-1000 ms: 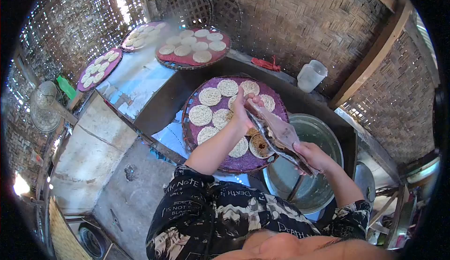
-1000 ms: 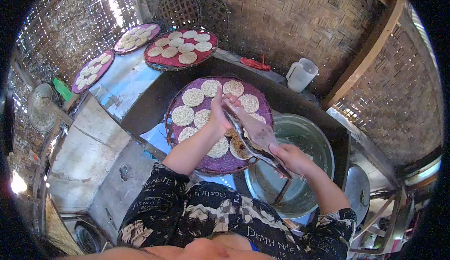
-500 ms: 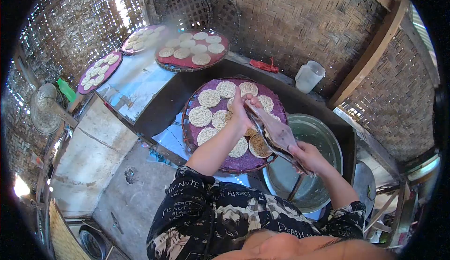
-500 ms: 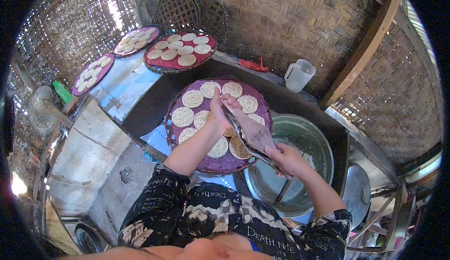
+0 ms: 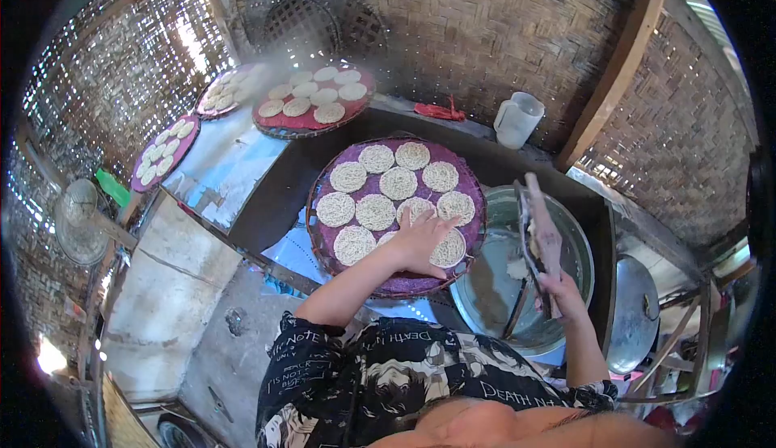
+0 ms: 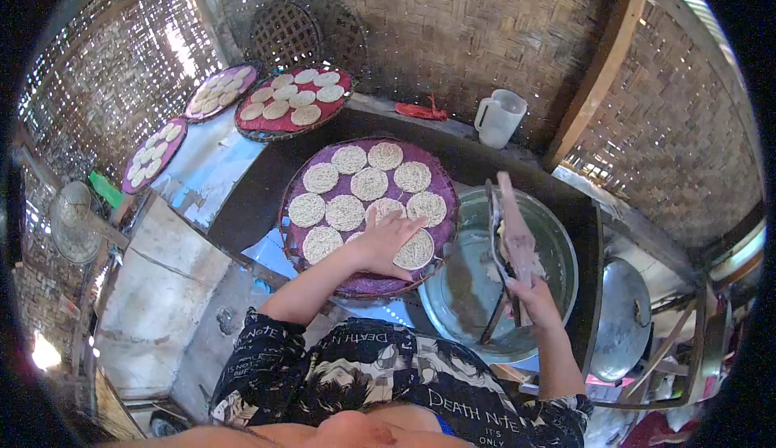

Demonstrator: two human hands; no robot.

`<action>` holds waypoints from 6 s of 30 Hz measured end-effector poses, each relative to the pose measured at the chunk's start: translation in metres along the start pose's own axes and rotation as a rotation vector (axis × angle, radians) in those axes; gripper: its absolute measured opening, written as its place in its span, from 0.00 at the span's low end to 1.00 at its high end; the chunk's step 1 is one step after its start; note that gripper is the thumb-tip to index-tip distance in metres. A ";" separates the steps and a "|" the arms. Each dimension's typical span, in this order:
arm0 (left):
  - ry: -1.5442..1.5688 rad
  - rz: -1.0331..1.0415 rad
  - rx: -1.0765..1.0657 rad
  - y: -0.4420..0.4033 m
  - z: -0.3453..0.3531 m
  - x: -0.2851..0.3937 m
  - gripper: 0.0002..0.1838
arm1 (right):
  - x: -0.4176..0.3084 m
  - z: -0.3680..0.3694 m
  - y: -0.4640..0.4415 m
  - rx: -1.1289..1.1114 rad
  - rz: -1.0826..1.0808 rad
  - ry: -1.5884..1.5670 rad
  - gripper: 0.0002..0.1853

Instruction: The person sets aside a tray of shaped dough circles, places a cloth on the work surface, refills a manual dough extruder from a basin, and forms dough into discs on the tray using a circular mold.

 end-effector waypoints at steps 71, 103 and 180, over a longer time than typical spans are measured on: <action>0.470 -0.716 0.541 0.131 0.011 -0.222 0.16 | 0.025 0.107 -0.123 0.428 -0.519 0.875 0.17; 0.698 -0.304 0.712 0.144 0.032 -0.220 0.24 | 0.027 0.168 -0.083 0.337 -0.150 0.795 0.31; 0.060 -0.590 1.126 0.319 -0.179 -0.436 0.06 | -0.185 0.465 -0.154 -0.347 -0.718 0.577 0.26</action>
Point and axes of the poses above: each hand's wrist, its own y-axis away from the middle knuckle, its own z-axis out of the palm, x = y × z, the point moved 1 cm from there along -y, towards the middle knuckle
